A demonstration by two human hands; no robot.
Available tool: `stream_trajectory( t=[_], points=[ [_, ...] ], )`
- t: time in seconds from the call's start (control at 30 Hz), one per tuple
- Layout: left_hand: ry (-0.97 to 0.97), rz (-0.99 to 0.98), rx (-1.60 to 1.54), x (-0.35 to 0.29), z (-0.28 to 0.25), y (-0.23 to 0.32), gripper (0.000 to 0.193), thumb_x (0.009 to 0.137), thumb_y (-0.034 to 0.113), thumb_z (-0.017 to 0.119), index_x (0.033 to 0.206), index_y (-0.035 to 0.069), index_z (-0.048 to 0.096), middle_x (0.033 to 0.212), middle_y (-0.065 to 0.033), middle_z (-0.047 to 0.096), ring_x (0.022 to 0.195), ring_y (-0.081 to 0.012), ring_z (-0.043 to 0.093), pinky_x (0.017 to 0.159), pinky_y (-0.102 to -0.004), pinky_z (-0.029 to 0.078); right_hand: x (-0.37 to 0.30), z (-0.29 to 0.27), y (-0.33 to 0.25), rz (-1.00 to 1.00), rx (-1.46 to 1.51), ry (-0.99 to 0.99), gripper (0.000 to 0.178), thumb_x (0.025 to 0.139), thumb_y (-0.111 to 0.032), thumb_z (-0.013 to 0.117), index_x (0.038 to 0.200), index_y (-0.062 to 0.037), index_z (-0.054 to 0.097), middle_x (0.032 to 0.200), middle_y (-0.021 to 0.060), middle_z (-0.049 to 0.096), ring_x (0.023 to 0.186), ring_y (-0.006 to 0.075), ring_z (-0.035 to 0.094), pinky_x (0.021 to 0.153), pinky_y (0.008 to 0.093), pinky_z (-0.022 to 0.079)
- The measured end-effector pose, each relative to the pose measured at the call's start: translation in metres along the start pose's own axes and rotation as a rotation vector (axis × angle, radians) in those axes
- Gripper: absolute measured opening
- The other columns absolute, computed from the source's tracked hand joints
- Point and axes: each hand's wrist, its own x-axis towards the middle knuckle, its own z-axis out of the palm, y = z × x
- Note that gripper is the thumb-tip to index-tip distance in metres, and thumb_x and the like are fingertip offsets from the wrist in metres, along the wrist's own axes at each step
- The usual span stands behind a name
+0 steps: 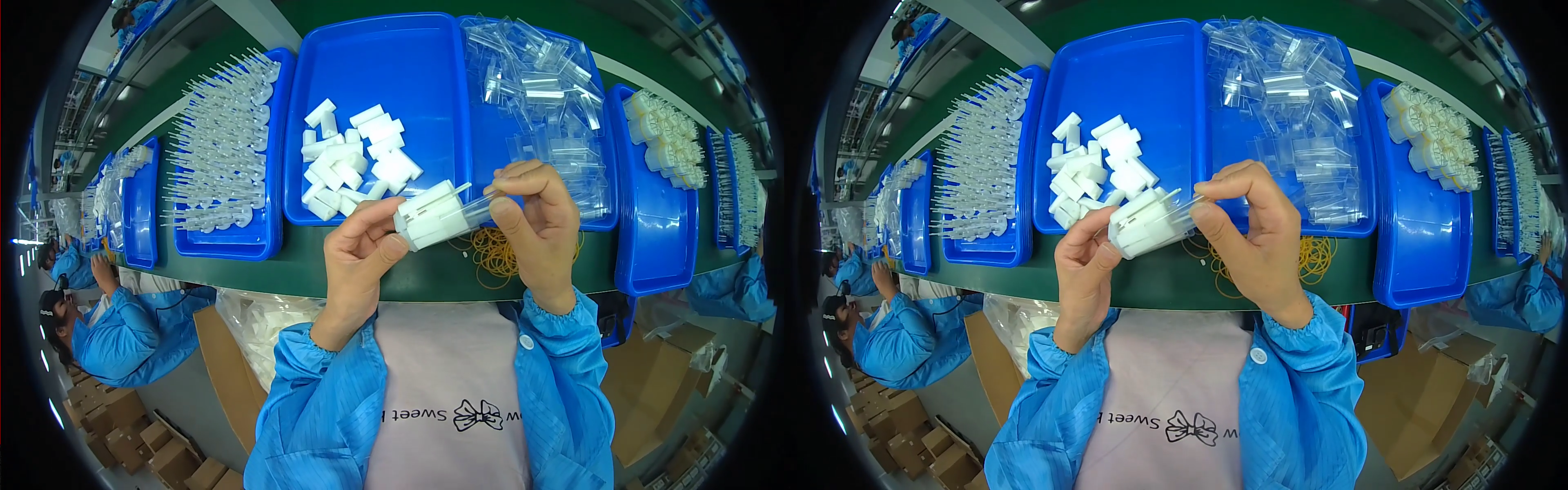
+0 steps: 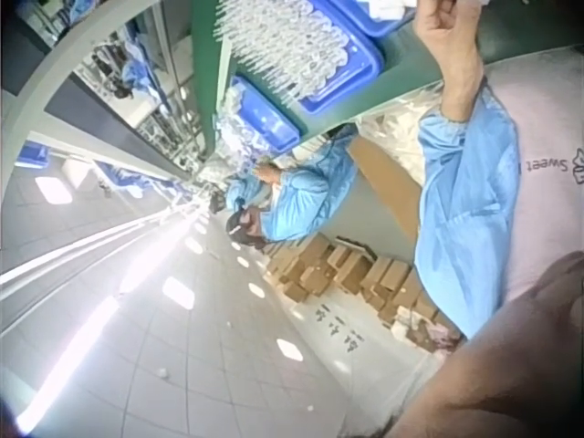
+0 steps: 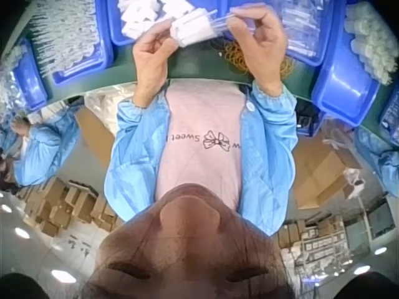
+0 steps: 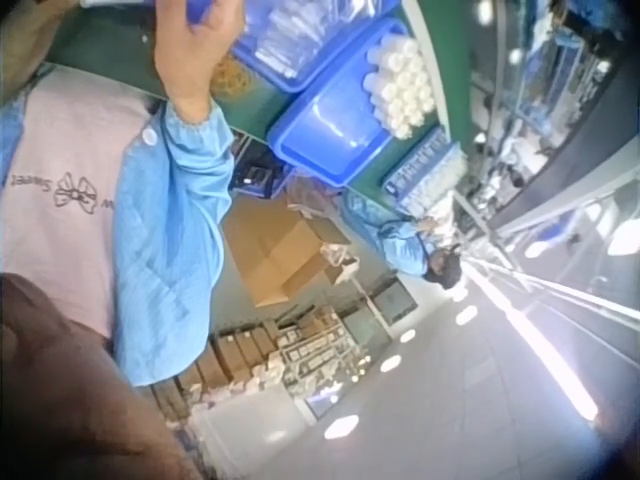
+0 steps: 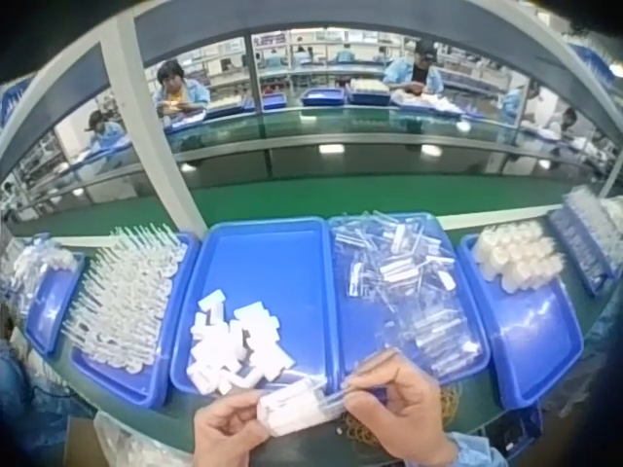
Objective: The person assembles small white plastic components into clear sleeves by hand, then secures bundles of the sleeved components with rubber bands.
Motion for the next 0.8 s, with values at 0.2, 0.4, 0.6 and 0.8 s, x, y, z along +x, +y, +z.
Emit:
stream_trajectory(
  t=[0.2, 0.4, 0.6, 0.8],
  points=[
    [0.027, -0.039, -0.043, -0.003, 0.002, -0.003, 0.043, 0.082, 0.008, 0.069, 0.121, -0.002, 0.055, 0.109, -0.0090, 0.060, 0.102, -0.0189, 0.060, 0.089, -0.0299, 0.048, -0.003, 0.004, -0.005, -0.029, -0.073, 0.012, 0.014, 0.080, -0.006, 0.069, 0.089, -0.0022, 0.060, 0.087, 0.0063, 0.059, 0.083, 0.0159, 0.053, 0.074, 0.0271, 0.042],
    [0.041, 0.019, -0.069, -0.006, 0.010, -0.002, 0.047, 0.084, 0.006, 0.066, 0.127, -0.002, 0.049, 0.114, -0.0092, 0.057, 0.106, -0.0193, 0.058, 0.090, -0.0308, 0.047, -0.003, 0.009, -0.012, -0.011, -0.130, 0.002, 0.015, 0.077, -0.008, 0.072, 0.087, -0.0039, 0.062, 0.084, 0.0058, 0.060, 0.080, 0.0166, 0.053, 0.070, 0.0276, 0.043],
    [0.020, 0.017, -0.018, -0.008, 0.008, -0.004, 0.053, 0.084, 0.004, 0.066, 0.131, -0.002, 0.044, 0.114, -0.0081, 0.055, 0.106, -0.0189, 0.057, 0.090, -0.0311, 0.048, -0.001, 0.009, -0.014, -0.062, -0.210, -0.028, 0.015, 0.075, -0.009, 0.074, 0.085, -0.0049, 0.063, 0.082, 0.0053, 0.061, 0.082, 0.0184, 0.053, 0.073, 0.0286, 0.043],
    [0.019, 0.041, -0.049, -0.006, 0.009, -0.002, 0.064, 0.081, 0.000, 0.067, 0.138, 0.001, 0.035, 0.110, -0.0063, 0.054, 0.102, -0.0178, 0.058, 0.087, -0.0293, 0.050, 0.001, 0.008, -0.012, -0.154, -0.264, -0.060, 0.016, 0.073, -0.008, 0.075, 0.083, -0.0058, 0.063, 0.082, 0.0046, 0.063, 0.090, 0.0223, 0.055, 0.079, 0.0328, 0.043]
  ],
)
